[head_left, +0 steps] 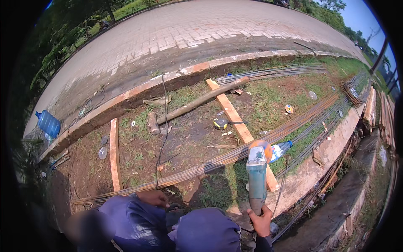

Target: The person uses an angle grinder to cut a bundle of metal rods resting on wooden supports. After cutting, the person sets the grinder aside and handles the cut rods.

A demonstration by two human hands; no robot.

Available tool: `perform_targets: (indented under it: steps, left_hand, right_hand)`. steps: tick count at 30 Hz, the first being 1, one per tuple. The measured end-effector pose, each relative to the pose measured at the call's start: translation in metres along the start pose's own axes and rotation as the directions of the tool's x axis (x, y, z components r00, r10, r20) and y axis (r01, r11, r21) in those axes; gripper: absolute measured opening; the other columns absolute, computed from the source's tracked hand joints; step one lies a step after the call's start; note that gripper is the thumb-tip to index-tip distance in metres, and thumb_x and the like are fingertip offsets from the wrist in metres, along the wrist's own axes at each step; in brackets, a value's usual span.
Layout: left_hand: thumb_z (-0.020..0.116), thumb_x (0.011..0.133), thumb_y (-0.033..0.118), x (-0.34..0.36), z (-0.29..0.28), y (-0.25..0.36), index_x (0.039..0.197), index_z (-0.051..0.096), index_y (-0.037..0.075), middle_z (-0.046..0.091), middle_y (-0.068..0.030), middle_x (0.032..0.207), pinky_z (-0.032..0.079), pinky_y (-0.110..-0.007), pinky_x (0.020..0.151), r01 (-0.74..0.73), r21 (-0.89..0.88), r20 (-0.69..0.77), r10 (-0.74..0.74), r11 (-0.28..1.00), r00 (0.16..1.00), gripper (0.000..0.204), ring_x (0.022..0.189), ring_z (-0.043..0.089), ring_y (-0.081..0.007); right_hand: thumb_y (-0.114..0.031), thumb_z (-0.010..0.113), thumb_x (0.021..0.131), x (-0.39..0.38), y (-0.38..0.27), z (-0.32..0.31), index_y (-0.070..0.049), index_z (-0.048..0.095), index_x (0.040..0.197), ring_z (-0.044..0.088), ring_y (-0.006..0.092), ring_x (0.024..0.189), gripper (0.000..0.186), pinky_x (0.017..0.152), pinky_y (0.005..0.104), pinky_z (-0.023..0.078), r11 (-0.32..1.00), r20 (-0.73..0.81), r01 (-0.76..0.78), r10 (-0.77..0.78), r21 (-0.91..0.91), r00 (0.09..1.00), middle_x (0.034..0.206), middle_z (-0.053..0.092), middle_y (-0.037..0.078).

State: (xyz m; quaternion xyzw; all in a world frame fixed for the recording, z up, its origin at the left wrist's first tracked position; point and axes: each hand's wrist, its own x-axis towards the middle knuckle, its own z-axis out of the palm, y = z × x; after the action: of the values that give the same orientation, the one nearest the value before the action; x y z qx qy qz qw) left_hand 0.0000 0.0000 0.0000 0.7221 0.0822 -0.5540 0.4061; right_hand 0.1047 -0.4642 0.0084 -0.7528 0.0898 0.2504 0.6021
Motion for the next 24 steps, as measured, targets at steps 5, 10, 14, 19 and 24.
perform_targets:
  steps: [5, 10, 14, 19, 24]
  left_hand:
    - [0.061, 0.103, 0.037, -0.043, -0.064, 0.000, 0.144, 0.055, 0.001, 0.060, -0.0147, 0.141, 0.042, -0.039, 0.110, -0.140, 0.015, 0.047, 0.139, 0.990, 0.989, 0.055, 0.129, 0.056, -0.0254]
    - [0.057, 0.103, 0.050, -0.073, -0.075, 0.097, 0.142, 0.051, -0.006, 0.061, -0.0205, 0.137, 0.042, -0.043, 0.109, -0.095, 0.250, 0.173, 0.052, 0.964, 0.984, 0.069, 0.131, 0.054, -0.0315]
    - [0.063, 0.101, 0.042, 0.033, 0.034, 0.140, 0.142, 0.049, -0.007, 0.063, -0.0166, 0.133, 0.045, -0.036, 0.107, -0.389, -0.387, -0.286, 0.293, 0.836, 0.913, 0.065, 0.126, 0.059, -0.0256]
    - [0.076, 0.093, 0.041, 0.127, 0.129, 0.168, 0.136, 0.053, -0.004, 0.066, -0.0117, 0.121, 0.049, -0.037, 0.100, -0.519, -0.833, -0.471, 0.246, 0.193, 0.847, 0.065, 0.115, 0.063, -0.0195]
    - [0.079, 0.086, 0.019, 0.147, 0.152, 0.189, 0.110, 0.061, 0.007, 0.064, -0.0013, 0.098, 0.049, -0.030, 0.077, -0.592, -0.806, -0.591, 0.036, 0.013, 0.806, 0.032, 0.086, 0.061, -0.0117]
  right_hand:
    - [-0.007, 0.078, 0.077, -0.007, 0.023, -0.017, 0.008, 0.067, 0.102, 0.064, 0.0151, 0.079, 0.031, 0.075, 0.0337, 0.053, 0.965, -0.128, 0.233, -0.247, -0.120, 0.960, 0.088, 0.071, 0.011]
    - [-0.011, 0.077, 0.078, -0.002, 0.021, 0.040, 0.007, 0.066, 0.109, 0.067, 0.0159, 0.085, 0.038, 0.077, 0.0341, 0.053, 0.963, -0.050, 0.267, -0.268, -0.035, 0.962, 0.091, 0.073, 0.014]
    - [-0.011, 0.078, 0.079, 0.005, 0.051, 0.070, 0.005, 0.064, 0.118, 0.070, 0.0214, 0.074, 0.045, 0.070, 0.0346, 0.056, 0.919, -0.081, 0.326, -0.350, -0.220, 0.933, 0.089, 0.074, 0.014]
    - [-0.023, 0.082, 0.077, -0.038, 0.055, 0.082, 0.002, 0.056, 0.135, 0.074, 0.0406, 0.082, 0.069, 0.070, 0.0457, 0.059, 0.929, -0.048, 0.205, -0.230, -0.309, 0.972, 0.093, 0.073, 0.025]
    - [-0.033, 0.084, 0.077, -0.065, 0.074, 0.079, 0.000, 0.050, 0.142, 0.072, 0.0431, 0.074, 0.081, 0.063, 0.0527, 0.057, 0.778, -0.124, 0.200, -0.335, -0.596, 0.934, 0.084, 0.071, 0.025]
